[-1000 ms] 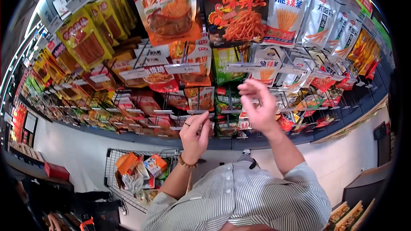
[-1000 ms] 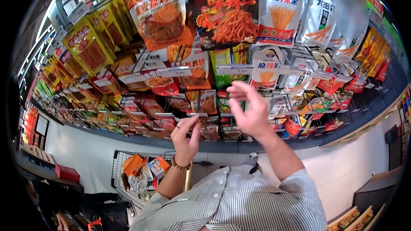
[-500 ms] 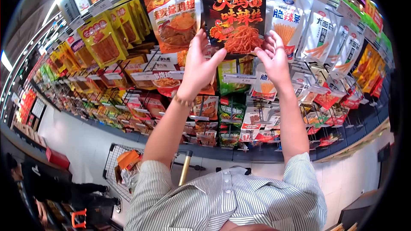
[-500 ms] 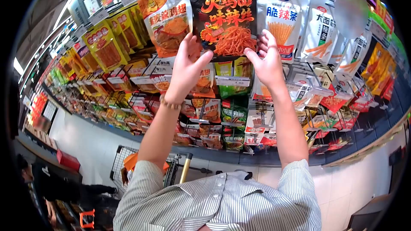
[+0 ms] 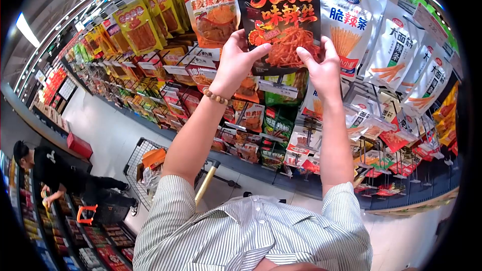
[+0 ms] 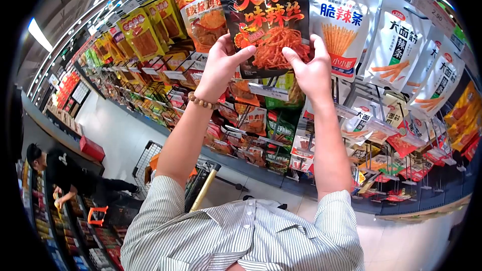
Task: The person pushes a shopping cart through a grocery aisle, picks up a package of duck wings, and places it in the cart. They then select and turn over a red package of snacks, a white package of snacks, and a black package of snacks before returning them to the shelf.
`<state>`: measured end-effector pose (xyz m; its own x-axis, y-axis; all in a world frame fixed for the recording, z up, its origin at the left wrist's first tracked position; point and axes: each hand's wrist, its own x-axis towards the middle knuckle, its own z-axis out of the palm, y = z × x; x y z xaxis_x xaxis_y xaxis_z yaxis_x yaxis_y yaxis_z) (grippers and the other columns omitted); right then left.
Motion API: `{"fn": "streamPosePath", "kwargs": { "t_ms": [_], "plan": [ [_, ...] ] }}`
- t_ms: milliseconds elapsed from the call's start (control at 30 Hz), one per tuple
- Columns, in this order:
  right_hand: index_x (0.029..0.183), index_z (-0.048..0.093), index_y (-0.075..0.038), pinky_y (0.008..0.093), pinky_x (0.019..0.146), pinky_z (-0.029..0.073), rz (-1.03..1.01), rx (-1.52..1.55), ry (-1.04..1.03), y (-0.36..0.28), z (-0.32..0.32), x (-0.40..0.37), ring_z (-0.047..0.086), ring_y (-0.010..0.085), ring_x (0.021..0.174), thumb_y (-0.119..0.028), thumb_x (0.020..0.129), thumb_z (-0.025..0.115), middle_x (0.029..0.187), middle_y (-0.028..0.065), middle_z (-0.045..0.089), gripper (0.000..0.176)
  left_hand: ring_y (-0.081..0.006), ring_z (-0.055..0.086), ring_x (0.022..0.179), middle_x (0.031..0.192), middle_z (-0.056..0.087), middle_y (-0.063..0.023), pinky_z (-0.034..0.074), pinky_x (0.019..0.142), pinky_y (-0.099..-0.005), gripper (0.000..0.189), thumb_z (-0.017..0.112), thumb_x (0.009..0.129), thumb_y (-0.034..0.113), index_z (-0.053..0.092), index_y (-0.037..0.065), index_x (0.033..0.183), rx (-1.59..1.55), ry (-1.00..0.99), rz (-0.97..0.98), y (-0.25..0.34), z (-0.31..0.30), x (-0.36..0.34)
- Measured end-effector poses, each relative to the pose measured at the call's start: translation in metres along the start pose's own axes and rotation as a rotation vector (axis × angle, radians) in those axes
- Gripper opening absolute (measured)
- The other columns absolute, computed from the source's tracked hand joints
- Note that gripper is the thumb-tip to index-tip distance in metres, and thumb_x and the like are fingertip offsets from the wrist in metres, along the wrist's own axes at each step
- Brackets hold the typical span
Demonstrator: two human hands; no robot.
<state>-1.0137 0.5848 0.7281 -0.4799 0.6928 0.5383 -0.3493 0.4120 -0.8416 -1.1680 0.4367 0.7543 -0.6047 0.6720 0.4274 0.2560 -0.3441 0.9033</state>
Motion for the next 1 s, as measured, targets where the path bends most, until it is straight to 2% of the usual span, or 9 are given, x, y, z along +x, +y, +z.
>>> {"fn": "streamPosePath", "kwargs": {
  "t_ms": [100, 333, 467, 600, 667, 733, 800, 933, 1000],
  "plan": [
    [0.126, 0.053, 0.006, 0.0323, 0.085, 0.054, -0.198, -0.072, 0.083, -0.005, 0.007, -0.006, 0.068, 0.0191, 0.094, -0.012, 0.085, 0.081, 0.108, 0.0133, 0.07, 0.053, -0.009, 0.066, 0.096, 0.11, 0.07, -0.0063, 0.052, 0.082, -0.0251, 0.037, 0.076, 0.09, 0.011, 0.061, -0.001, 0.122, 0.029, -0.045, -0.148, 0.012, 0.005, -0.009],
    [0.129, 0.051, 0.007, 0.0297, 0.084, 0.054, -0.11, 0.029, 0.031, -0.023, -0.003, -0.021, 0.068, 0.0174, 0.097, -0.009, 0.085, 0.079, 0.108, 0.0155, 0.068, 0.054, -0.0113, 0.07, 0.091, 0.113, 0.07, -0.0074, 0.06, 0.067, -0.0257, 0.032, 0.07, 0.094, 0.006, 0.06, -0.001, 0.124, -0.223, -0.04, -0.139, 0.036, 0.013, -0.034],
    [0.129, 0.049, 0.005, 0.0301, 0.087, 0.055, -0.059, 0.253, -0.142, -0.053, -0.008, -0.032, 0.067, 0.0168, 0.099, -0.001, 0.088, 0.075, 0.112, 0.0142, 0.067, 0.05, -0.012, 0.071, 0.09, 0.114, 0.07, -0.0083, 0.06, 0.069, -0.0244, 0.031, 0.071, 0.092, 0.004, 0.06, -0.001, 0.121, -0.307, -0.004, -0.106, 0.048, 0.012, -0.051],
    [0.129, 0.05, 0.003, 0.0296, 0.092, 0.054, -0.215, 0.331, -0.141, -0.06, -0.003, -0.035, 0.066, 0.0161, 0.105, 0.002, 0.087, 0.074, 0.117, 0.0143, 0.066, 0.048, -0.0141, 0.07, 0.098, 0.117, 0.07, -0.0088, 0.059, 0.084, -0.0298, 0.035, 0.07, 0.092, 0.002, 0.059, -0.002, 0.125, -0.337, -0.01, 0.014, 0.059, 0.01, -0.061],
    [0.129, 0.05, 0.004, 0.0303, 0.094, 0.054, -0.218, 0.369, -0.143, -0.065, -0.001, -0.043, 0.066, 0.0163, 0.105, 0.004, 0.087, 0.072, 0.117, 0.0137, 0.066, 0.048, -0.0126, 0.069, 0.096, 0.115, 0.07, -0.0079, 0.058, 0.082, -0.0283, 0.035, 0.071, 0.092, 0.002, 0.059, -0.002, 0.125, -0.313, 0.004, -0.001, 0.066, 0.009, -0.072],
    [0.13, 0.049, 0.004, 0.0317, 0.096, 0.053, -0.068, 0.473, -0.232, -0.064, -0.003, -0.055, 0.066, 0.0171, 0.107, 0.006, 0.087, 0.071, 0.118, 0.0131, 0.067, 0.049, -0.0094, 0.068, 0.092, 0.111, 0.071, -0.0061, 0.056, 0.079, -0.0254, 0.036, 0.071, 0.092, 0.003, 0.06, -0.001, 0.125, -0.292, 0.024, -0.031, 0.069, 0.006, -0.083],
    [0.132, 0.05, 0.005, 0.0321, 0.096, 0.053, -0.052, 0.532, -0.25, -0.061, -0.002, -0.069, 0.066, 0.0165, 0.108, 0.003, 0.088, 0.071, 0.121, 0.0123, 0.066, 0.049, 0.0017, 0.053, 0.066, 0.095, 0.07, 0.004, 0.036, 0.054, -0.0162, 0.03, 0.075, 0.091, 0.011, 0.065, 0.005, 0.119, -0.173, 0.01, -0.093, 0.057, -0.004, -0.095],
    [0.12, 0.06, 0.005, 0.0299, 0.09, 0.053, 0.176, 0.491, -0.308, -0.034, -0.011, -0.102, 0.066, 0.0129, 0.1, -0.003, 0.087, 0.077, 0.111, 0.0094, 0.071, 0.038, 0.0018, 0.053, 0.071, 0.096, 0.069, 0.0053, 0.037, 0.057, -0.0158, 0.031, 0.075, 0.091, 0.013, 0.065, 0.005, 0.12, -0.123, 0.031, -0.19, 0.038, -0.003, -0.124],
    [0.117, 0.062, 0.005, 0.0299, 0.089, 0.054, 0.242, 0.493, -0.292, -0.022, -0.016, -0.117, 0.066, 0.013, 0.098, -0.004, 0.087, 0.077, 0.111, 0.0092, 0.071, 0.035, -0.0009, 0.059, 0.079, 0.103, 0.07, 0.0018, 0.046, 0.065, -0.0175, 0.034, 0.074, 0.091, 0.01, 0.062, 0.003, 0.123, -0.147, 0.029, -0.252, 0.033, 0.0, -0.14]
  ]
}}
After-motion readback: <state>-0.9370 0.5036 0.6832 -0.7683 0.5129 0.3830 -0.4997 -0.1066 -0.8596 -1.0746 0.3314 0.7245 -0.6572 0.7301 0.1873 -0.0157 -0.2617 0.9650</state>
